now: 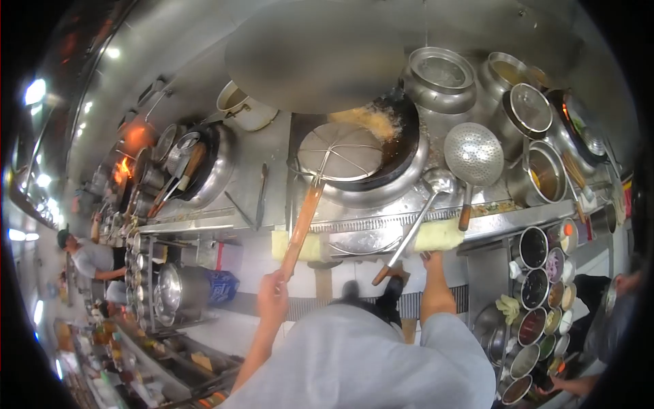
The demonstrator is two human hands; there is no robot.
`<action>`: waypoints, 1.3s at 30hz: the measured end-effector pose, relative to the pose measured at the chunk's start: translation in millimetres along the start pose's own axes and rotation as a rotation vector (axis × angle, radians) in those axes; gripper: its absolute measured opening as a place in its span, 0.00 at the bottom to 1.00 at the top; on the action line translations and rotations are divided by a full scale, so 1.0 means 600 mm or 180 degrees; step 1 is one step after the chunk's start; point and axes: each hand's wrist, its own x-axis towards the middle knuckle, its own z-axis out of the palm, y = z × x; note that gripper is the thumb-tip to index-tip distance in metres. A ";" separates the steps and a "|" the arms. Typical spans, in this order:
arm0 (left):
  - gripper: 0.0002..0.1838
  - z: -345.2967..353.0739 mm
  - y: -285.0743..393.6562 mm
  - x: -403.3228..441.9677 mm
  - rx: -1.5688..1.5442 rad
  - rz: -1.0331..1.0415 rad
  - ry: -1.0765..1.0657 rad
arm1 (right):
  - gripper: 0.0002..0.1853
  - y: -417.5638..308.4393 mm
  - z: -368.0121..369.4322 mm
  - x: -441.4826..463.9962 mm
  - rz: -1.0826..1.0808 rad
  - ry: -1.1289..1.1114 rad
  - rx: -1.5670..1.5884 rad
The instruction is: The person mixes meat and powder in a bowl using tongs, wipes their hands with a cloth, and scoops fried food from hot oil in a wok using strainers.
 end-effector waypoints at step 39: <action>0.22 -0.019 -0.125 0.000 -0.0295 -0.0280 -0.0383 | 0.17 0.258 0.061 -0.203 0.0841 -0.2340 -0.0519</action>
